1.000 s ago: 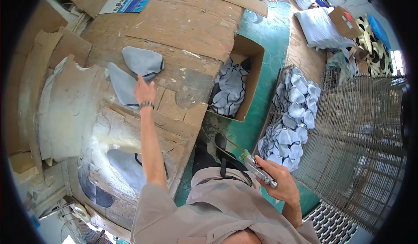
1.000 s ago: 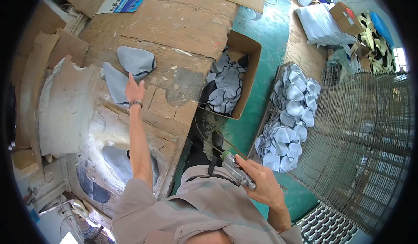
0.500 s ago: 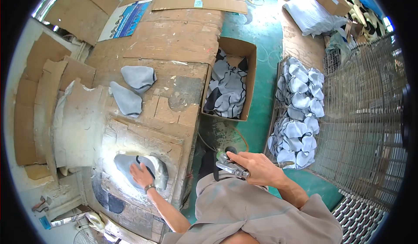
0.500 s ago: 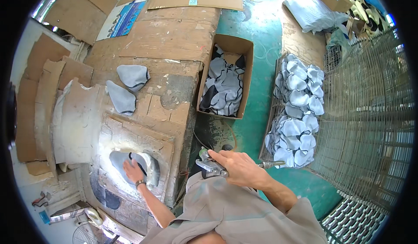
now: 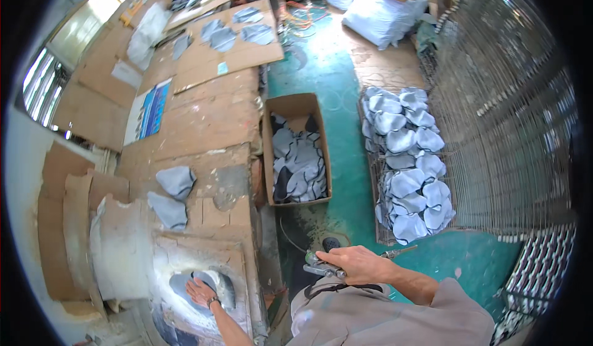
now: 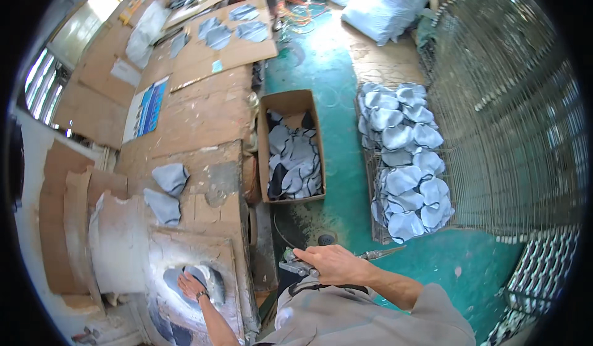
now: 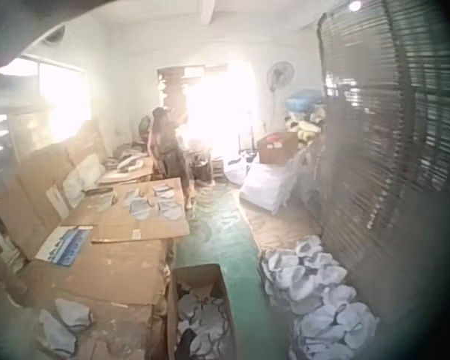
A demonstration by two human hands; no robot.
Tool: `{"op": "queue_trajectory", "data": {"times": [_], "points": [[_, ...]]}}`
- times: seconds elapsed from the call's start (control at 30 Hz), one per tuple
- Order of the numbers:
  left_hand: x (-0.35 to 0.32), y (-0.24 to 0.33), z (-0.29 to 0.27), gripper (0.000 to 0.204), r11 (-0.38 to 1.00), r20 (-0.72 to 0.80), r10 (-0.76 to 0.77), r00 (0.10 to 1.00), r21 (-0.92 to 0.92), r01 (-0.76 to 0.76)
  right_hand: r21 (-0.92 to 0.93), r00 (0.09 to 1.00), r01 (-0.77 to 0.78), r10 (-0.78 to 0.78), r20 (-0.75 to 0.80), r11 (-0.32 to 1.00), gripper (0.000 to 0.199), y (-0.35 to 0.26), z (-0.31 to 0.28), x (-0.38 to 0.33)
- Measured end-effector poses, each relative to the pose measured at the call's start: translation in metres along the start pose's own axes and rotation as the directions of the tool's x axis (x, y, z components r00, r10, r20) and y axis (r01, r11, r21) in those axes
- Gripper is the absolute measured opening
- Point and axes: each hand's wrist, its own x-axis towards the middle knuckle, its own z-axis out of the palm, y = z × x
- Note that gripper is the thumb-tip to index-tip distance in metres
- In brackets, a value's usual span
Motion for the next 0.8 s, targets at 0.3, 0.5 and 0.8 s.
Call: {"op": "queue_trajectory", "data": {"times": [0.3,0.5,0.8], "points": [[-0.002,-0.009,0.017,0.054,0.997,-0.218,0.081,0.972,0.034,-0.076,0.018,0.988,0.061,-0.058,-0.146,0.998,0.06,-0.009,0.027,-0.025],[-0.011,-0.024,0.009,0.05,0.969,-0.01,0.207,0.978,0.142,-0.203,0.027,0.984,0.133,-0.129,-0.121,0.991,0.064,-0.027,0.066,-0.037],[-0.018,-0.018,0.011,0.046,0.977,-0.145,0.167,0.975,0.156,-0.144,0.1,0.954,0.207,-0.178,-0.241,0.973,0.074,-0.065,0.139,-0.071]]}}
